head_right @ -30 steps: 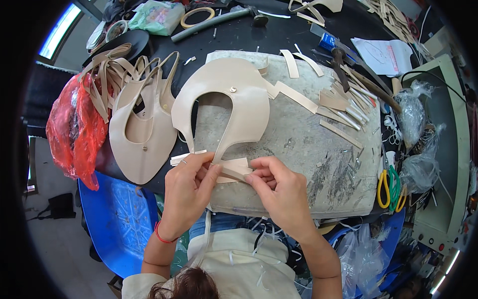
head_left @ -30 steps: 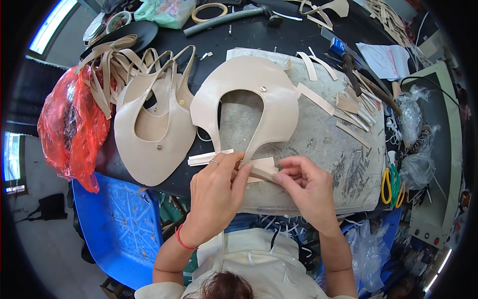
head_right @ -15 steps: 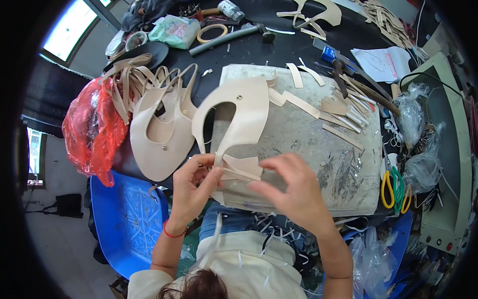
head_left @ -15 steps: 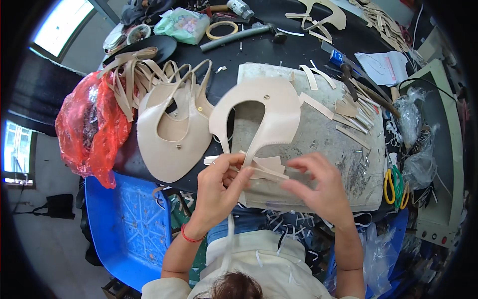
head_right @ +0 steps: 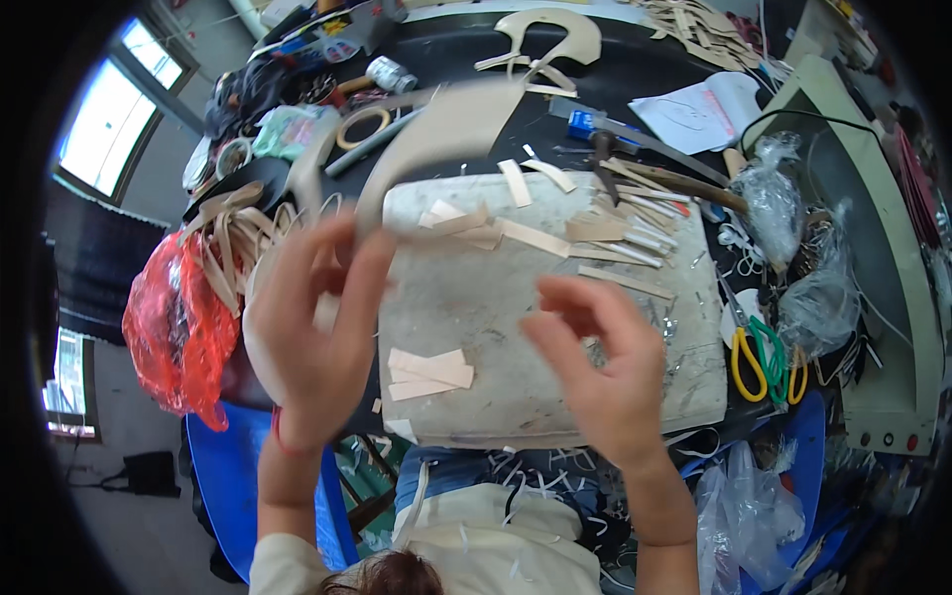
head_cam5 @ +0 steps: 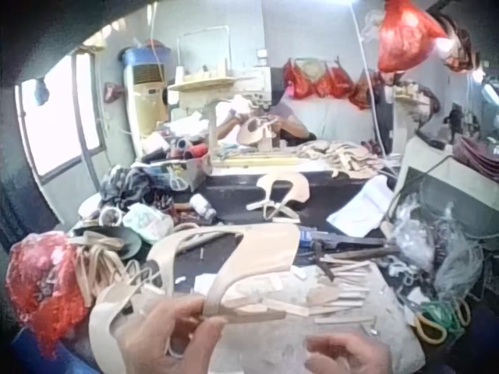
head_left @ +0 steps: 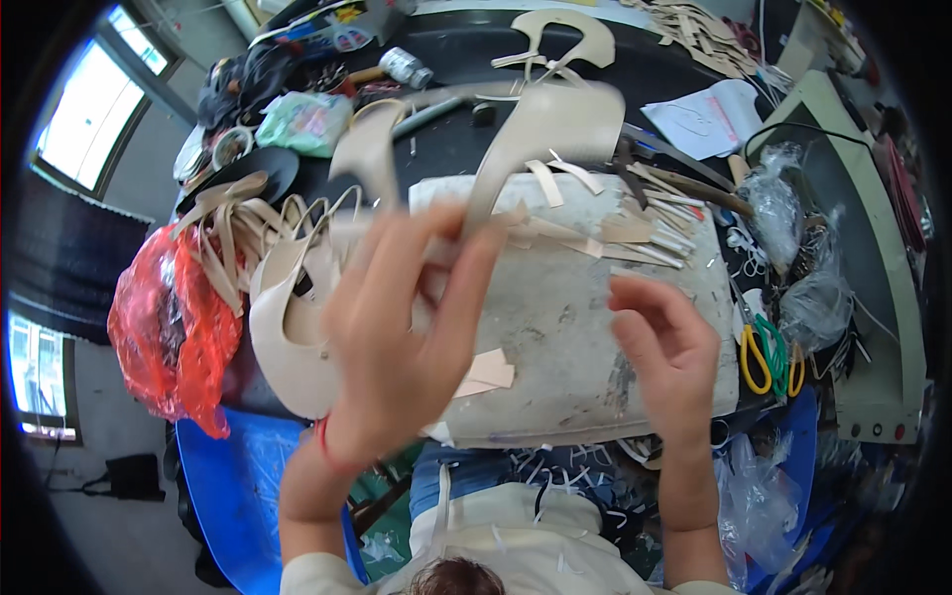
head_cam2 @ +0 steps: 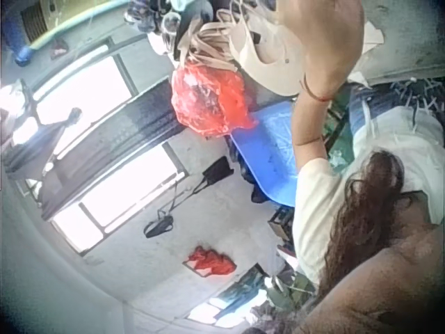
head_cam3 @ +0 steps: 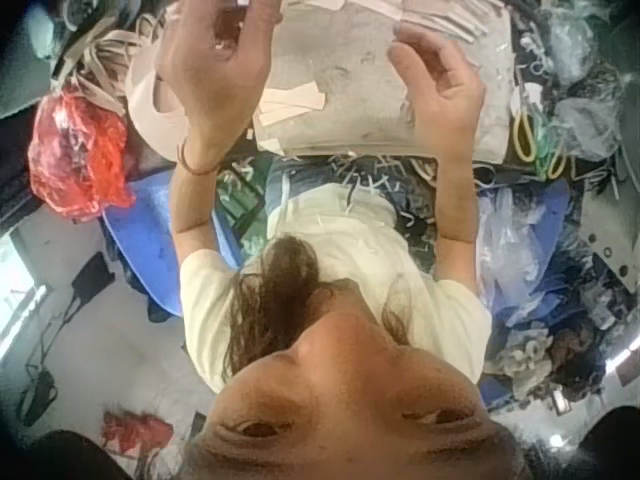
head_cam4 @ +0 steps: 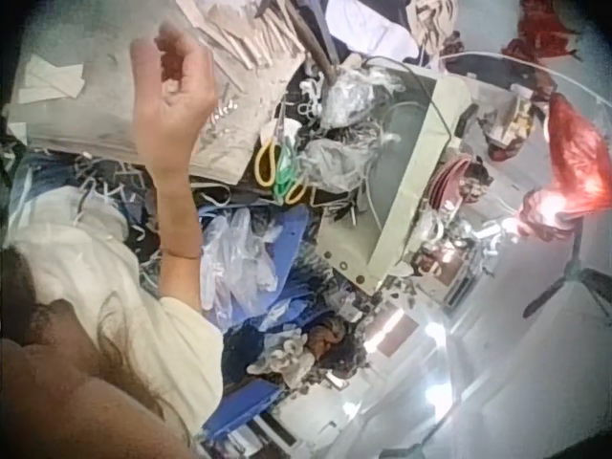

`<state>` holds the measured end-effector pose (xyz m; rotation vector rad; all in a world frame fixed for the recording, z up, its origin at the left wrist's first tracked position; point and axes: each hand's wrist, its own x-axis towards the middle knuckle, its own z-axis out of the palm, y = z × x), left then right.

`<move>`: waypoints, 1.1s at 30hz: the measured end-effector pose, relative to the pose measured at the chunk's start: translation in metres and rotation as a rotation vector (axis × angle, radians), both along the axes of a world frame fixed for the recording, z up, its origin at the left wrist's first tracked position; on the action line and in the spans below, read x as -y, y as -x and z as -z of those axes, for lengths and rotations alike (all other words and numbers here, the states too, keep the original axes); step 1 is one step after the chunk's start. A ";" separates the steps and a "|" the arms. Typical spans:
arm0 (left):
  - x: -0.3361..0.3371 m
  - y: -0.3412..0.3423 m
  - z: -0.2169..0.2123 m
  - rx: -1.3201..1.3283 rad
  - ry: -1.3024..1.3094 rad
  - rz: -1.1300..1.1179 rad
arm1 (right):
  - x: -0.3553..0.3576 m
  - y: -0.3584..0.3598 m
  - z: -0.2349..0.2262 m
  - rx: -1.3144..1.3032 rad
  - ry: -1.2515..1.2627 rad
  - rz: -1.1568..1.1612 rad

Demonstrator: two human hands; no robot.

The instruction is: The person assembles beige high-heeled shoes by hand, attaching small leather strips to the shoe uppers. They repeatedly pick up shoe components and leather strips from a cluttered workbench, align the strips, and press them onto the shoes. The person handles the items one at a time, occasionally using a tool to assist with the attachment.

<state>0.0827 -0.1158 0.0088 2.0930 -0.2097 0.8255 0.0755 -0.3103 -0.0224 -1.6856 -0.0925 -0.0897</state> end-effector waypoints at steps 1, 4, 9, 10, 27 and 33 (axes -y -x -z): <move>0.011 -0.039 0.004 0.084 0.046 0.058 | 0.018 0.001 0.008 -0.016 0.028 0.012; 0.042 -0.153 -0.001 0.228 -0.274 -0.021 | 0.060 0.014 0.016 -0.118 0.096 0.017; 0.083 -0.202 0.036 -0.041 -0.482 -0.020 | 0.093 -0.003 0.035 0.089 0.480 0.072; 0.083 -0.184 0.044 -0.060 -0.470 0.079 | 0.096 -0.017 0.039 0.127 0.509 0.098; 0.011 0.085 0.094 -0.414 -0.499 0.272 | 0.099 -0.095 0.058 0.444 1.257 0.164; 0.013 0.081 0.080 -0.455 0.124 0.360 | 0.038 -0.003 0.026 0.118 0.408 0.065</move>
